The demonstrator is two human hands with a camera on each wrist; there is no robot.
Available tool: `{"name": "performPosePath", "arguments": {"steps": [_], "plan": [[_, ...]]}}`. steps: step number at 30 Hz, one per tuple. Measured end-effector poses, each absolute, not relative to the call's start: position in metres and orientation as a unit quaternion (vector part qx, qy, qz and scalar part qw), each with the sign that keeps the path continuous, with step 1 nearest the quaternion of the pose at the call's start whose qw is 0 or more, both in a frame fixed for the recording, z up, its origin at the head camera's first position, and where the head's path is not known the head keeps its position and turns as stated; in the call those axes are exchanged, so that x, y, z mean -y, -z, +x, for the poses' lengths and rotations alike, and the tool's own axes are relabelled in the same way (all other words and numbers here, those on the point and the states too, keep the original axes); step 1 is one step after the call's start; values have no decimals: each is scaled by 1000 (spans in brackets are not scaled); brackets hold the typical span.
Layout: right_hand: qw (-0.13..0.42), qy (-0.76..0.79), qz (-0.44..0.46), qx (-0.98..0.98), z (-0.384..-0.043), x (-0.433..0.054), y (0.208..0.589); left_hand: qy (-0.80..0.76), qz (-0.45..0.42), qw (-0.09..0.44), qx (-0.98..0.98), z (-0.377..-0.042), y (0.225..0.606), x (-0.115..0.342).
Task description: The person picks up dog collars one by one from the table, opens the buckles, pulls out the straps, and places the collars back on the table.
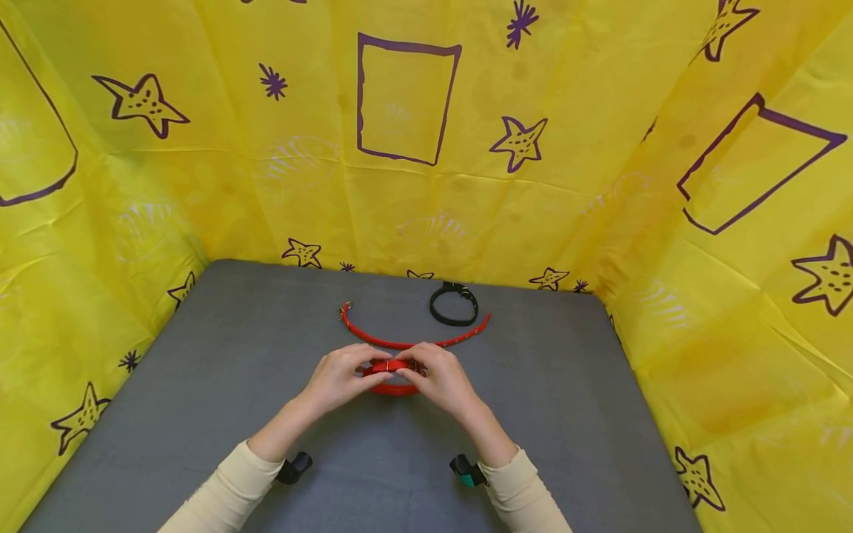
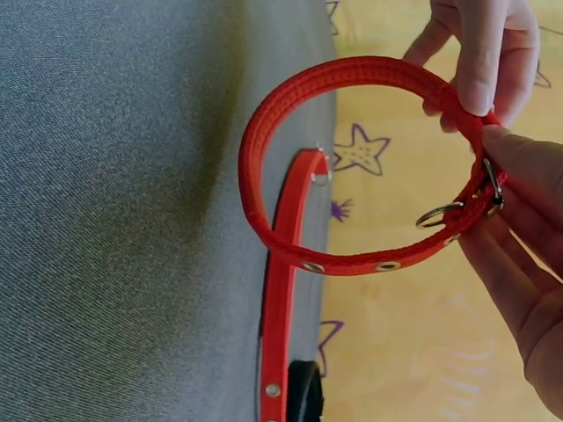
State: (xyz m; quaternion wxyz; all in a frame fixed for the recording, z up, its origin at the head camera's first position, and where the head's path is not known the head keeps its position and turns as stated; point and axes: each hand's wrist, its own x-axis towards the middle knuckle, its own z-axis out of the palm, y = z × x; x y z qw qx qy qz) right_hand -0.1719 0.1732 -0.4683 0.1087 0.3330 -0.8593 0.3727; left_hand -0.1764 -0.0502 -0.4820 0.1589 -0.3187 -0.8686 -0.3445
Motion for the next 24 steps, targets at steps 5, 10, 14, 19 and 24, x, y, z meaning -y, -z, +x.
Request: {"name": "performPosePath", "arguments": {"steps": [5,10,14,19,24], "plan": [[123,-394,330,849,-170,-173,470,361,-312,159,864,-175,484,49],[132,-431,319,834,-171,-171,473,390,-304,160,854,-173,485,49],[129,-465,303,822,-171,-170,475,409,-296,162,848,-173,484,49],[130,-501,289,805,-166,-164,466,442,-277,158,838,-173,482,48],[118,-522,277,798,-158,-160,448,467,-259,142,833,-174,483,48]]}}
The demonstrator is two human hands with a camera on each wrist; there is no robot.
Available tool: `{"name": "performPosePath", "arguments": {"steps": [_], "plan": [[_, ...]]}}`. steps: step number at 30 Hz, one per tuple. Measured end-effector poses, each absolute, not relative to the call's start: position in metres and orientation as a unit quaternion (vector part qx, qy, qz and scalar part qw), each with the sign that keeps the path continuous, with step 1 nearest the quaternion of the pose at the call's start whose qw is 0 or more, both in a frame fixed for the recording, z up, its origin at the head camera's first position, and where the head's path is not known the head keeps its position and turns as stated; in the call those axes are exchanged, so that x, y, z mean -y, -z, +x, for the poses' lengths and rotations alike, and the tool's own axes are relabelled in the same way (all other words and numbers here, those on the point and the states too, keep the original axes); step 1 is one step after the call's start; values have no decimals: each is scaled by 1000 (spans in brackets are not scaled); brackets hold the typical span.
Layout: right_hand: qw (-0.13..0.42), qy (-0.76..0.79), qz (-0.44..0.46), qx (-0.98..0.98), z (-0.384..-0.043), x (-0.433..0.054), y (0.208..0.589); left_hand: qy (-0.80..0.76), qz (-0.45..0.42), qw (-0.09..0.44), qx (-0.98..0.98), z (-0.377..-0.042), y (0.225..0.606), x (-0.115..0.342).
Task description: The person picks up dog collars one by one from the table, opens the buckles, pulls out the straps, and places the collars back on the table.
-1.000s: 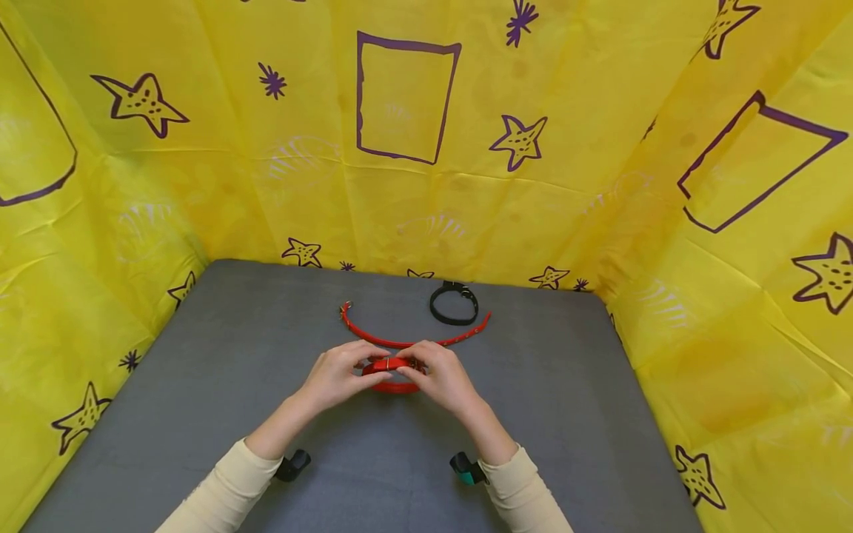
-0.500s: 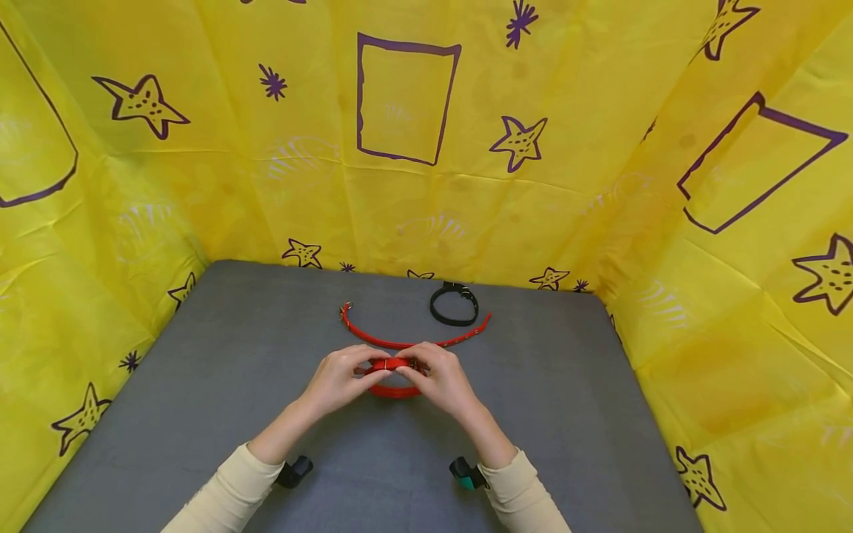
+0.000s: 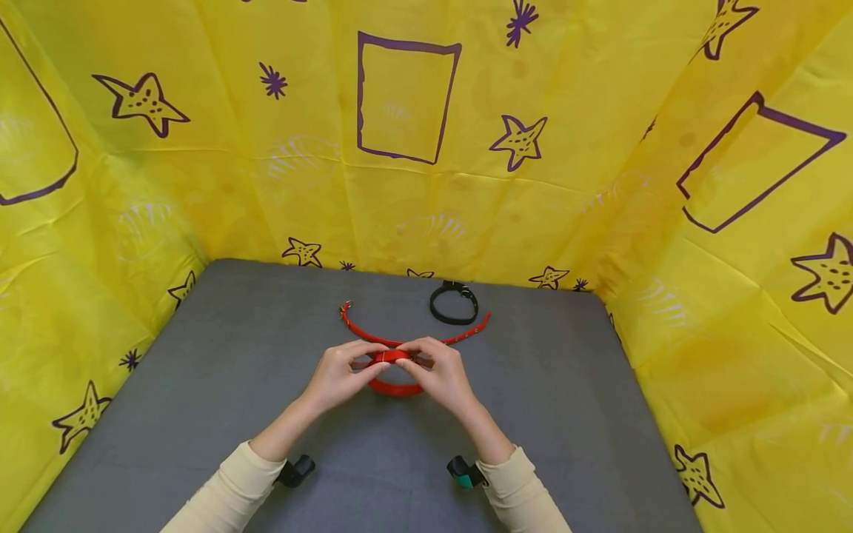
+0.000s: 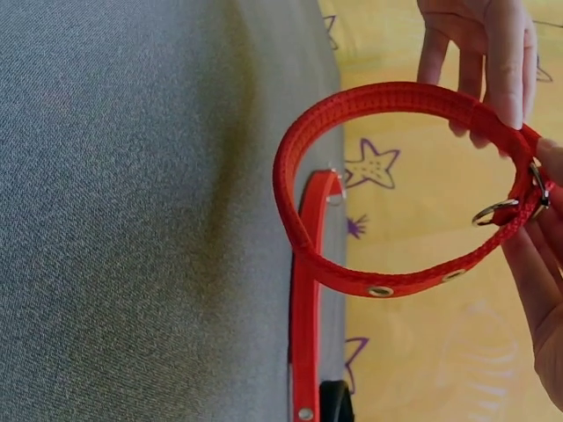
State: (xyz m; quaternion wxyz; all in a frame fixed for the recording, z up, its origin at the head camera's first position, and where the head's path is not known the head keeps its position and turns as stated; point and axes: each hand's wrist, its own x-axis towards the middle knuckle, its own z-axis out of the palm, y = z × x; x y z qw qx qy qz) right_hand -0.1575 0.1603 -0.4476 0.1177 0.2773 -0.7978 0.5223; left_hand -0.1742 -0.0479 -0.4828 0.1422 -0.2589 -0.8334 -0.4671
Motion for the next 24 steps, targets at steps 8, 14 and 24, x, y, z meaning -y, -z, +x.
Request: {"name": "performPosePath", "arguments": {"steps": [8,14,24], "plan": [[93,-560,245,786,-156,-159,445,495,-250,139,821,-175,484,48],[80,-587,224,774,-157,-159,447,507,-251,148,811,-176,484,48],[59,-621,188,759,-159,-157,449,526,-251,148,799,-178,485,49]]}}
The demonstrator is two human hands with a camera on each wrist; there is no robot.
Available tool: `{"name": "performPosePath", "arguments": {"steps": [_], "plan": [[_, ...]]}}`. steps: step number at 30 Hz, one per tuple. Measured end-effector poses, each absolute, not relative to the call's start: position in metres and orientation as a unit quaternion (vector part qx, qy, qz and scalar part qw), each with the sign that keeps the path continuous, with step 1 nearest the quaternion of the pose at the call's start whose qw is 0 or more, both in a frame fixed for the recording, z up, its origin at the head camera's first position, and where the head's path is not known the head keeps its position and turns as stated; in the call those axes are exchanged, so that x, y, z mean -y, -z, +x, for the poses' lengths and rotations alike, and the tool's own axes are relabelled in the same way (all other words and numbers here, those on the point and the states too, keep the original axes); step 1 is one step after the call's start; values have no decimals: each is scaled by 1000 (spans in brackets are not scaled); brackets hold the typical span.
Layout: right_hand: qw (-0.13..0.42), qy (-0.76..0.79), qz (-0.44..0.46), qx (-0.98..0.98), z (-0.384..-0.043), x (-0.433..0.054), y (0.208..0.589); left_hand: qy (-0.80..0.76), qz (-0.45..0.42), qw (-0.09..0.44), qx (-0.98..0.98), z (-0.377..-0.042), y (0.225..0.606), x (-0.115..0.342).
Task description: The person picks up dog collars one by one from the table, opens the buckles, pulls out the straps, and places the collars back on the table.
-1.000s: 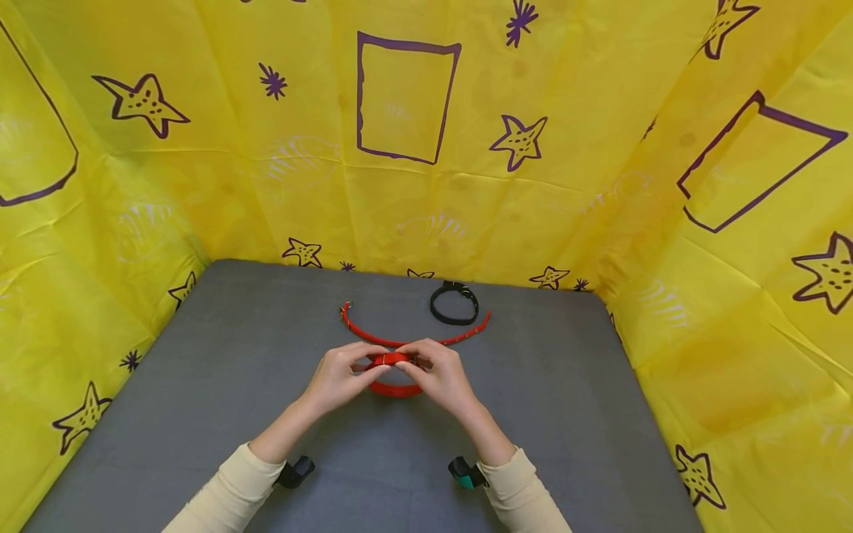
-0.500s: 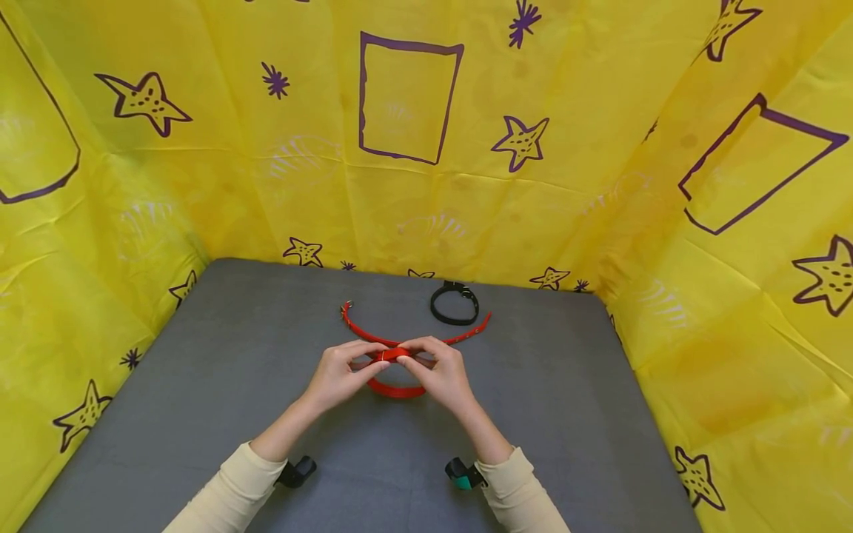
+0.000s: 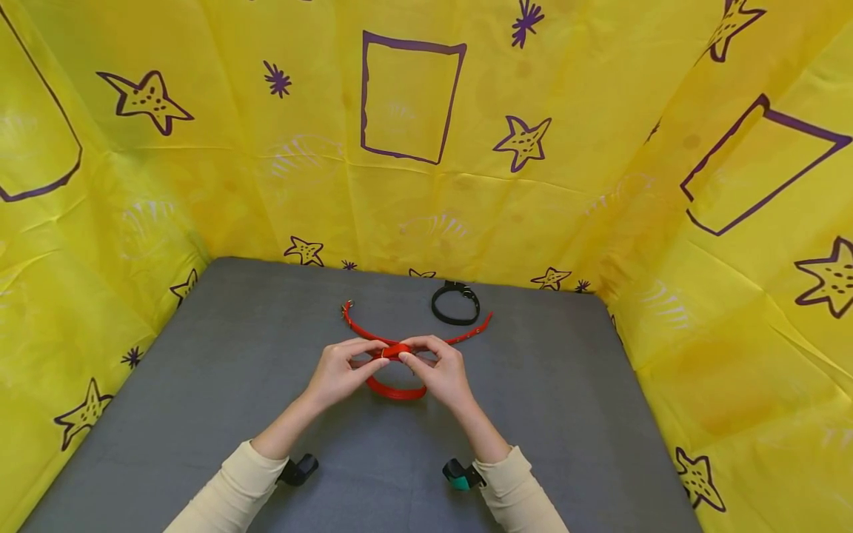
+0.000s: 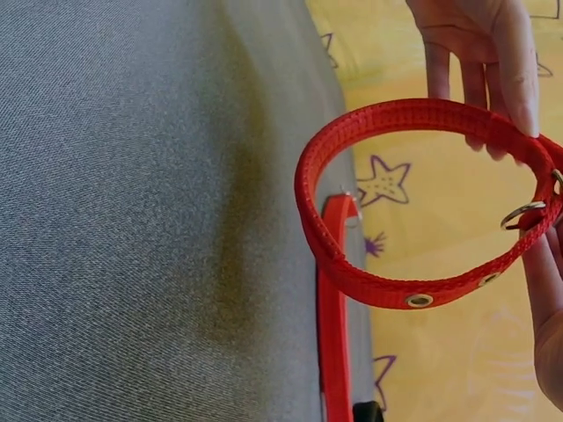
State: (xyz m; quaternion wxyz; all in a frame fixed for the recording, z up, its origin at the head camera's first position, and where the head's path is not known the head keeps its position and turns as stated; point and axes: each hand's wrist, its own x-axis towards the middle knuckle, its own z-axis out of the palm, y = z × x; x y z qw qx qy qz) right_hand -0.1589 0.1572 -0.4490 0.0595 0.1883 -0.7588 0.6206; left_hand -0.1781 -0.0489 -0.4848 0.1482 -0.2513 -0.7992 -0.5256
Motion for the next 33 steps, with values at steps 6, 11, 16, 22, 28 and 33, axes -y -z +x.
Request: {"name": "performPosePath", "arguments": {"steps": [6,11,16,22,28,33], "plan": [[59,-637,176,748,-160,-157,449,520,-232,139,810,-177,484,49],[44,-633,180,751,-163,-161,445,513,-227,134,817,-177,484,49],[12,-625,181,759,-165,-164,441,467,-243,174,832,-177,483,49],[20,-573,214,791,-162,-165,436,400,-266,246,842,-177,484,50],[70,-520,248,814,-159,-162,434,378,-266,277,842,-176,486,51],[95,-515,250,814,-158,-161,435,389,-265,280,837,-175,487,50]]}}
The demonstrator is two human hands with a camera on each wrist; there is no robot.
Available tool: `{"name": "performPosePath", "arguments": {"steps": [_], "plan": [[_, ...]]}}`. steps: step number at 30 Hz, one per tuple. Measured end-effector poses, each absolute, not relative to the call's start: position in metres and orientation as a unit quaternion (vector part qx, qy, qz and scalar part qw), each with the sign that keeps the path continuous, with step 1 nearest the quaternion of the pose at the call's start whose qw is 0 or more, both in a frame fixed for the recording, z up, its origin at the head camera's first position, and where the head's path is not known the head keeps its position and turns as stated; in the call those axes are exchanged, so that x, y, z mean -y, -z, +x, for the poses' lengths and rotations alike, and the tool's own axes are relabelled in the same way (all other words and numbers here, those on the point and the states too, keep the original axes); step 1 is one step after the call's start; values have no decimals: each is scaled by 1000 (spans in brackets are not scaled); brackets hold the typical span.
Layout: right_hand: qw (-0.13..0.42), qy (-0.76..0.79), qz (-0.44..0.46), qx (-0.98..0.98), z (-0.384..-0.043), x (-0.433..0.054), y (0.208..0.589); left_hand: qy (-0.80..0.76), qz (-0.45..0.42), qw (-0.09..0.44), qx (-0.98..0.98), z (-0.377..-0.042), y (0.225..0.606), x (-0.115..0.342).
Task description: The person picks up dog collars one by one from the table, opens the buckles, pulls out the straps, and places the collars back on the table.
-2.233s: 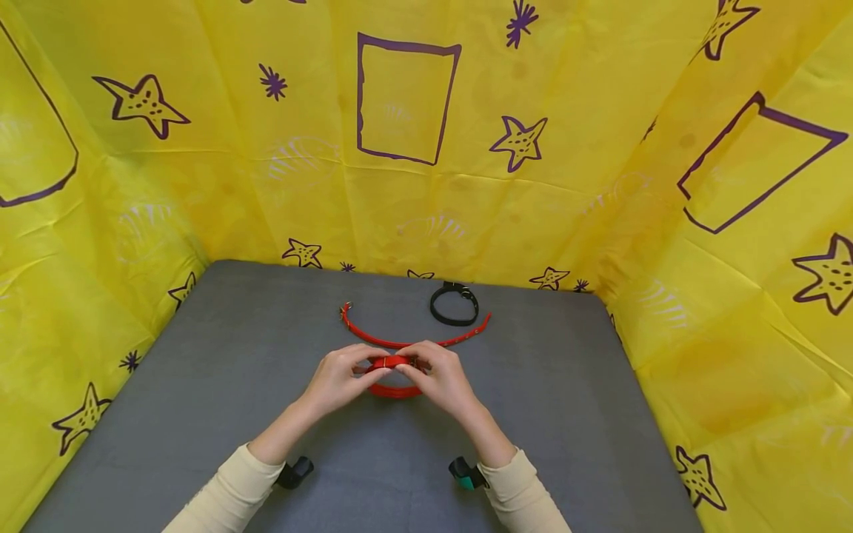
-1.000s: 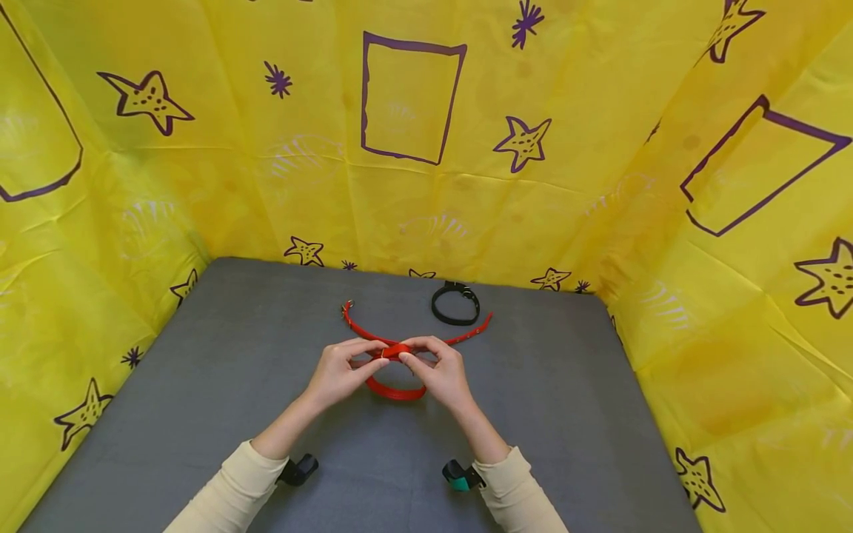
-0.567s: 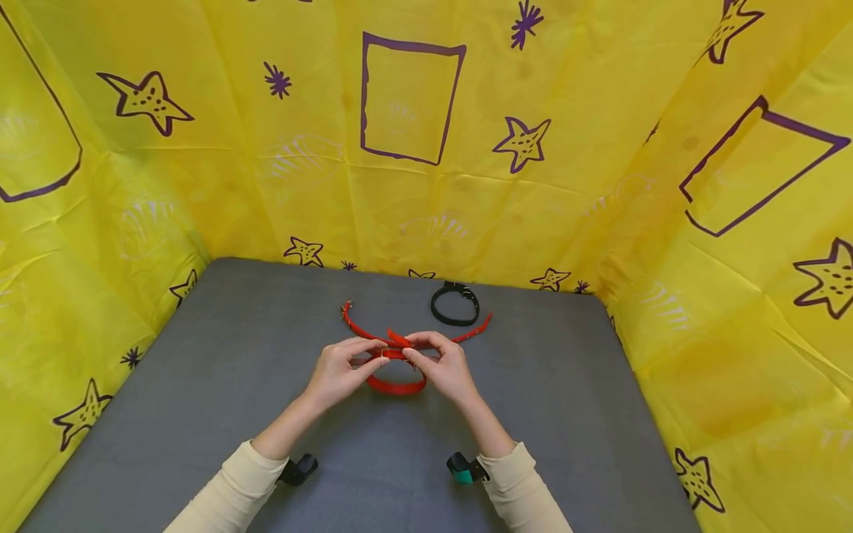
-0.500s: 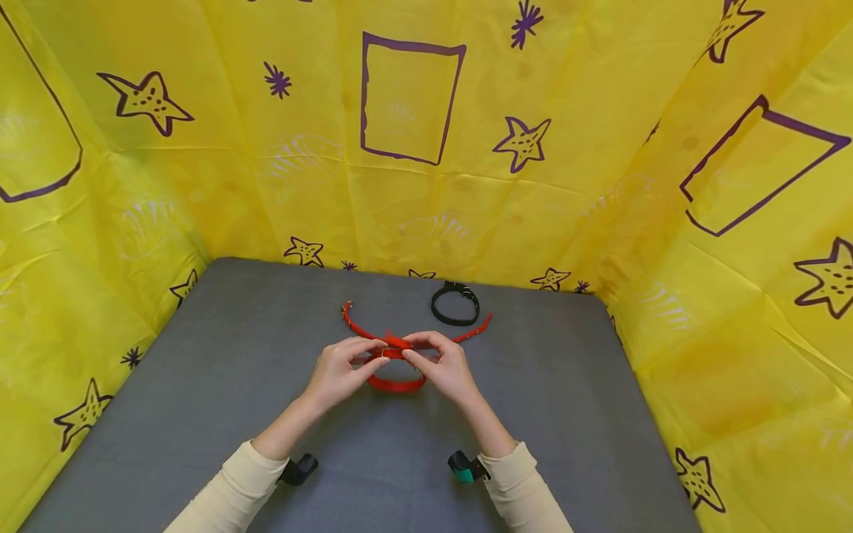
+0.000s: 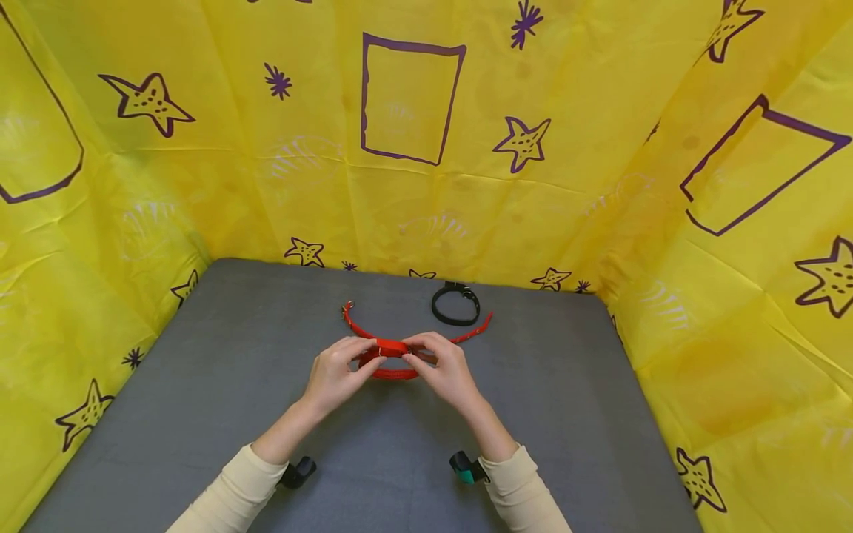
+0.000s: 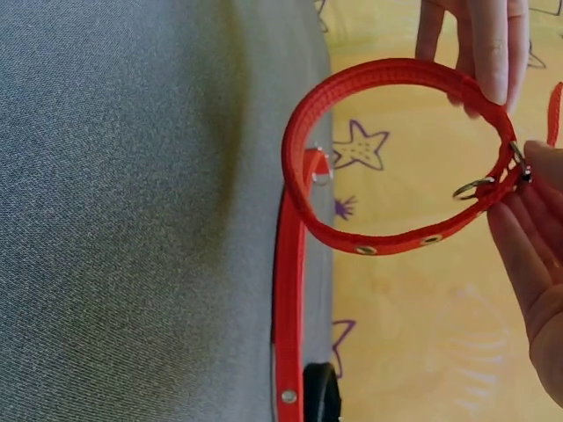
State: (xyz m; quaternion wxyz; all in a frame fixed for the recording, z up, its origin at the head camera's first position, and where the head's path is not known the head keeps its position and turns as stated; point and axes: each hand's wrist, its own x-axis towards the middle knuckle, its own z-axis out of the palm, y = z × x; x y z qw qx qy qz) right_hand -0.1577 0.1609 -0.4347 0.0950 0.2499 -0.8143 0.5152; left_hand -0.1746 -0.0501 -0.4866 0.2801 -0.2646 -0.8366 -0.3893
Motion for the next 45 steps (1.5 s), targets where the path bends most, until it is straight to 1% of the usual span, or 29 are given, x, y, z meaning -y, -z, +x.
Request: {"name": "performPosePath", "arguments": {"steps": [6,8,13,15,19,24,28,32,37,42,45], "plan": [[123,-516,266,805,-158,-160,439,405,-252,248,843,-173,486,50],[132,-513,273,803,-159,-160,441,406,-248,244,845,-173,485,50],[145,-503,288,802,-169,-163,462,402,-261,265,836,-174,482,47],[141,-501,290,803,-173,-165,470,398,-271,273,833,-175,480,46],[133,-505,299,799,-174,-166,474,388,-283,273,833,-175,479,41],[131,-511,310,791,-171,-164,473,377,-289,268,838,-174,478,38],[142,-506,313,791,-168,-160,469,371,-286,265,843,-174,479,37],[154,-504,321,787,-161,-155,456,376,-282,252,846,-173,480,36],[142,-511,324,783,-152,-153,441,391,-272,235,848,-173,483,35],[146,-521,320,778,-153,-153,442,393,-264,235,849,-173,484,32],[139,-529,313,776,-153,-153,444,395,-262,232,849,-172,484,32]]}}
